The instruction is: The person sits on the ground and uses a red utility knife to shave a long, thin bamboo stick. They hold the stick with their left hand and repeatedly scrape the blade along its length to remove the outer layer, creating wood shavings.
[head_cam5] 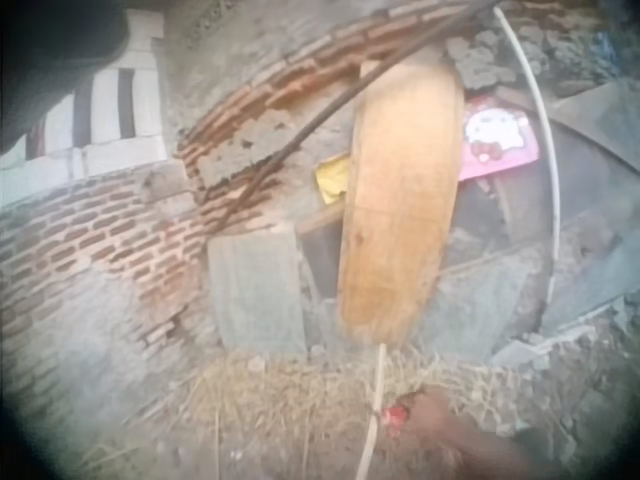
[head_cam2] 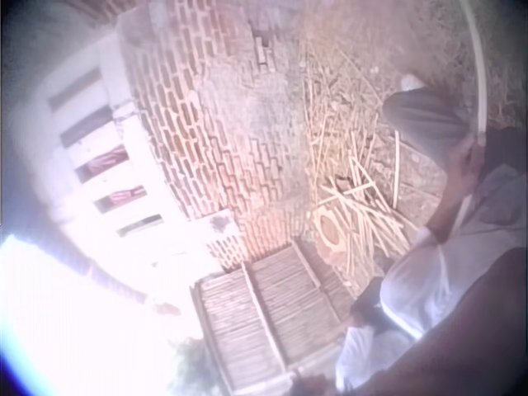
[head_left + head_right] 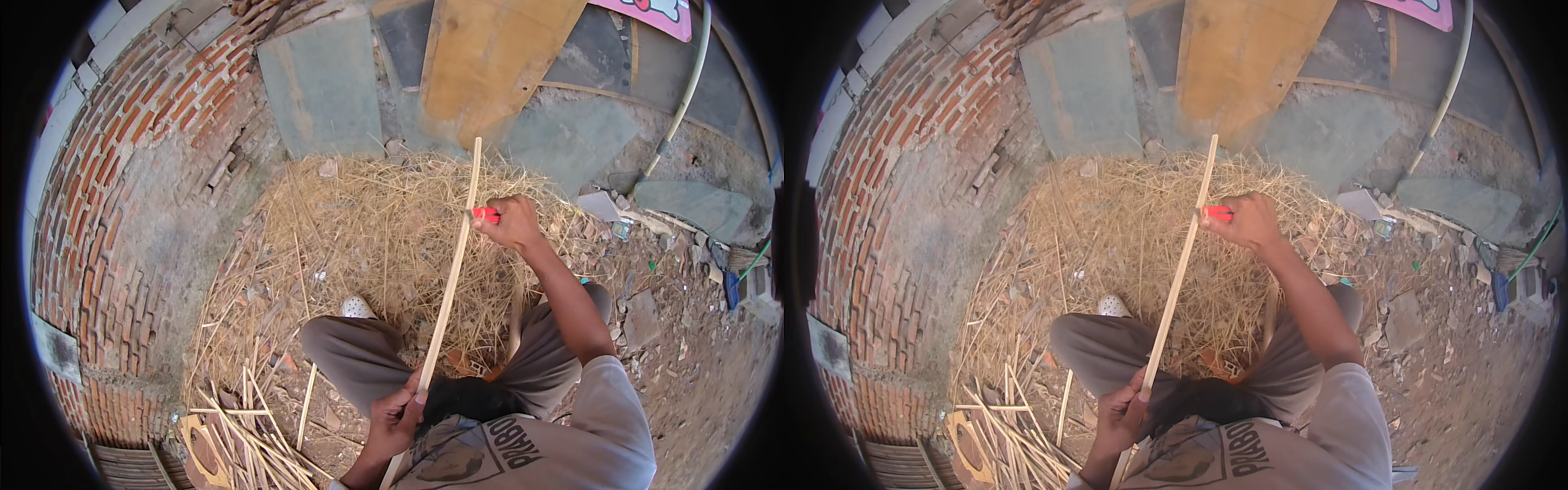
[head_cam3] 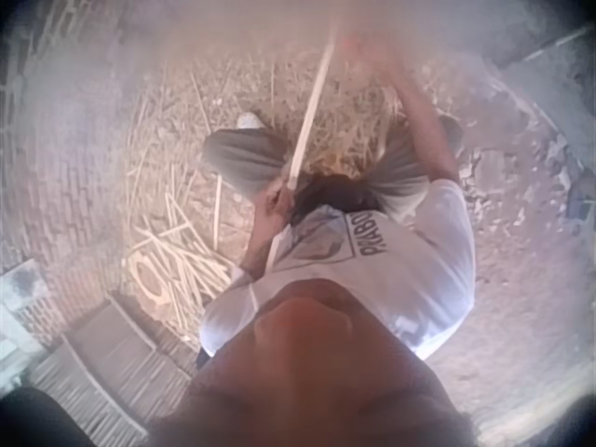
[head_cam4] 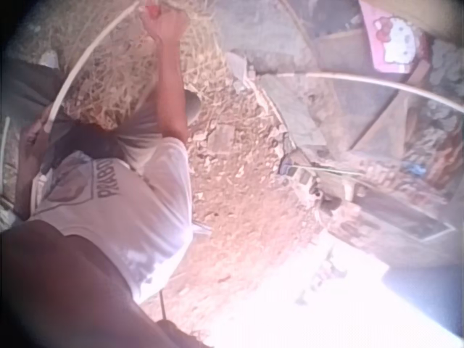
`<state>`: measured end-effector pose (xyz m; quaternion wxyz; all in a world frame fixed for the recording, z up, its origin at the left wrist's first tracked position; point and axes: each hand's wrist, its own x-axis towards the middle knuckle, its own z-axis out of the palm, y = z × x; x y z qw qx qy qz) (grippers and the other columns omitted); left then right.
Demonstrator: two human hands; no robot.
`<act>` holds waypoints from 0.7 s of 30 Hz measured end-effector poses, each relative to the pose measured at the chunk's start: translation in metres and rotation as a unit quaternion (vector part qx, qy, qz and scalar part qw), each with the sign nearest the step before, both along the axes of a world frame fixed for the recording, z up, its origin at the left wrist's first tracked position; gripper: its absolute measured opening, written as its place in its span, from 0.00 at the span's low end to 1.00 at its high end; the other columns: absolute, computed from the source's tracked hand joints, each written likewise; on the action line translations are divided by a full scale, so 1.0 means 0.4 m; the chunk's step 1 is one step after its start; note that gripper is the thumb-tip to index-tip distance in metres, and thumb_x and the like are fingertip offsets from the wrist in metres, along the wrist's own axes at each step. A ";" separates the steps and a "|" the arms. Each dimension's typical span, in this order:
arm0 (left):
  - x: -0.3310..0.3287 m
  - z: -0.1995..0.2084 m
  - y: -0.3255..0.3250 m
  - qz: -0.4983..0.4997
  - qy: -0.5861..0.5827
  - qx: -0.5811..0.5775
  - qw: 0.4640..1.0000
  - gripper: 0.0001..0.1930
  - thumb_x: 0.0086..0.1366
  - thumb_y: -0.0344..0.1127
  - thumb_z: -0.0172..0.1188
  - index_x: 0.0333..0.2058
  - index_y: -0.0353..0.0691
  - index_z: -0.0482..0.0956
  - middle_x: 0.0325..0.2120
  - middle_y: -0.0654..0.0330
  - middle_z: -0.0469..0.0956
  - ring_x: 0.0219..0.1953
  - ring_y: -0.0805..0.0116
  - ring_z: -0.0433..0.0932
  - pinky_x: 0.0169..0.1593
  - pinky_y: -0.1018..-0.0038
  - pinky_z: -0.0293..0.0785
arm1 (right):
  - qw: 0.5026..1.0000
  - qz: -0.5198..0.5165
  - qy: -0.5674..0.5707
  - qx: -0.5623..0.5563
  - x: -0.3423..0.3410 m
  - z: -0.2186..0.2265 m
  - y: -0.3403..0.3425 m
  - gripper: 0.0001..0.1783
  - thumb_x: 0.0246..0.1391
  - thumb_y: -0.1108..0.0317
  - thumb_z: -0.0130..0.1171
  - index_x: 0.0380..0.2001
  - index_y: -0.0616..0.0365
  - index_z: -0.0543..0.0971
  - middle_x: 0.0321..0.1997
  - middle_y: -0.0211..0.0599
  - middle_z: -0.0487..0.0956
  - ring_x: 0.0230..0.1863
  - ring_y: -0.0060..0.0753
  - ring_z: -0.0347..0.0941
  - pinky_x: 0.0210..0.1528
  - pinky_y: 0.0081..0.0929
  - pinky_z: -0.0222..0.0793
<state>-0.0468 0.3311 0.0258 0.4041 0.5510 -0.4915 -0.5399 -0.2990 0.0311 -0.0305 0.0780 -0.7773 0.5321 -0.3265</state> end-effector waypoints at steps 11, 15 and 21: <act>-0.010 0.021 0.086 -0.072 0.014 0.011 0.997 0.20 0.68 0.28 0.53 0.59 0.36 0.70 0.23 0.74 0.71 0.24 0.87 0.61 0.29 0.88 0.60 | 0.960 -0.218 -0.142 0.108 -0.202 -0.009 -0.148 0.43 0.49 0.26 0.47 0.16 0.61 0.80 0.15 0.46 0.75 0.24 0.49 0.75 0.31 0.43 0.68; -0.009 0.019 0.105 -0.060 -0.021 -0.032 0.997 0.21 0.68 0.27 0.54 0.59 0.36 0.70 0.22 0.74 0.69 0.26 0.87 0.61 0.31 0.88 0.58 | 0.949 -0.227 -0.150 0.157 -0.181 0.014 -0.127 0.44 0.51 0.26 0.45 0.17 0.62 0.79 0.15 0.47 0.74 0.23 0.48 0.74 0.31 0.42 0.67; 0.022 0.031 0.026 0.080 -0.045 -0.020 0.996 0.19 0.67 0.27 0.54 0.57 0.33 0.71 0.20 0.73 0.68 0.22 0.87 0.61 0.26 0.87 0.59 | 0.996 0.033 -0.070 0.039 0.016 0.041 0.082 0.37 0.46 0.28 0.53 0.16 0.56 0.80 0.13 0.39 0.74 0.17 0.43 0.73 0.25 0.39 0.69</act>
